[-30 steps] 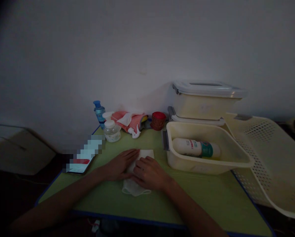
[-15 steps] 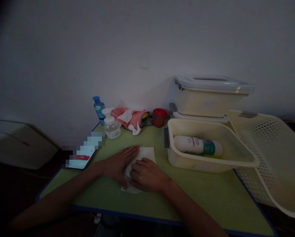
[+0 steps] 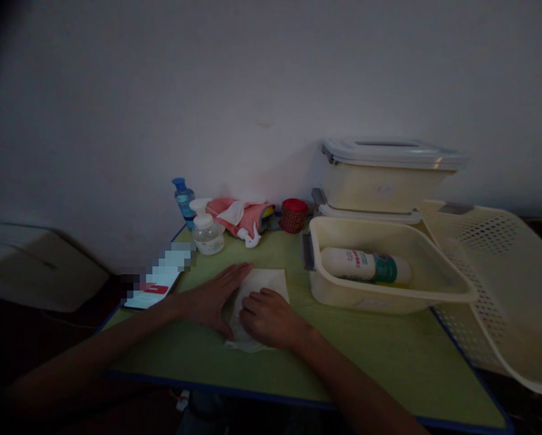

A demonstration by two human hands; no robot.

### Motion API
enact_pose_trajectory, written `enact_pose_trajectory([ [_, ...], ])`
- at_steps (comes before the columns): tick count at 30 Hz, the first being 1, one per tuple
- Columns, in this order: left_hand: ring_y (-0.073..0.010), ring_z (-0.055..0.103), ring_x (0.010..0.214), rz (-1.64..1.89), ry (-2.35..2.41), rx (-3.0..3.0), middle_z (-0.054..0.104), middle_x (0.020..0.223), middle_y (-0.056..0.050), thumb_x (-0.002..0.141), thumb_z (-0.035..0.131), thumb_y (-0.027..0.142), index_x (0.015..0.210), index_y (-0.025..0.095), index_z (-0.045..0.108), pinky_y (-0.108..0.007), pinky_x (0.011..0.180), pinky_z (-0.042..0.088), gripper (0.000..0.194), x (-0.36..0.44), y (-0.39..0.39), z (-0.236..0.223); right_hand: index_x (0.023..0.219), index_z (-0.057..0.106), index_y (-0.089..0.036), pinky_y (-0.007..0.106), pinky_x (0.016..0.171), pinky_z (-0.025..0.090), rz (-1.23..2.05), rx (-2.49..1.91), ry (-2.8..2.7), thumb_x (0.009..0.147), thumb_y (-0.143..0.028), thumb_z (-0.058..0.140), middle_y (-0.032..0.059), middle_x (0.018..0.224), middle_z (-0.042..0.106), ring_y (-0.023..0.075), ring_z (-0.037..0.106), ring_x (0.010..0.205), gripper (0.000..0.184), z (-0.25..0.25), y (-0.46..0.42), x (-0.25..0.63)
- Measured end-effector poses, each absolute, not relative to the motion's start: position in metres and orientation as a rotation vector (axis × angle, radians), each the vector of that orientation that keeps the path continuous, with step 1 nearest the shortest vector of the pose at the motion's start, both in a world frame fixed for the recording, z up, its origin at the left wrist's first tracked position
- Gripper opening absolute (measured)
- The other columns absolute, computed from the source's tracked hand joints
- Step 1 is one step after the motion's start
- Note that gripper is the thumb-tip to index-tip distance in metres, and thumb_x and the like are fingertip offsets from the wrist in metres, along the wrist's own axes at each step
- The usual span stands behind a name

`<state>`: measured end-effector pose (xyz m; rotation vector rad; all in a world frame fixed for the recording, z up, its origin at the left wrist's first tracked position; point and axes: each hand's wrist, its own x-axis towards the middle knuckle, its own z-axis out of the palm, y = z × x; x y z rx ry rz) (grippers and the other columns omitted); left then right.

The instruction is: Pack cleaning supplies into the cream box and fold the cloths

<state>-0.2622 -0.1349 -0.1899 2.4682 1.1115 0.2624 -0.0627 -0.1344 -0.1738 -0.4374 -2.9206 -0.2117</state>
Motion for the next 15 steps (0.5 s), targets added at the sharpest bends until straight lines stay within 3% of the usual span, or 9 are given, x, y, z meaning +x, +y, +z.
enact_pose_trajectory([
  [6,-0.0325,0.007,0.136,0.286,1.165,2.500,0.007,0.146,-0.024,0.051,0.071,0.052,0.139,0.007,-0.005,-0.050,0.110,0.007,0.124,-0.2655,-0.1367,-0.1950,0.072,0.059,-0.017,0.030,0.066,0.033,-0.207,-0.386,-2.953,0.083,-0.021,0.052,0.0020,0.074,0.061,0.0149,0.052,0.072,0.014,-0.1737,-0.1351,-0.0654],
  [15,-0.0331,0.011,0.135,0.371,1.156,2.467,0.013,0.146,-0.023,0.049,0.073,0.051,0.140,0.008,-0.001,-0.050,0.110,0.009,0.125,-0.2638,-0.1361,-0.1942,0.074,0.060,-0.016,0.030,0.064,0.033,-0.144,-0.512,-2.903,0.083,-0.019,0.052,0.0026,0.073,0.060,0.0148,0.052,0.069,0.012,-0.1737,-0.1327,-0.0688],
])
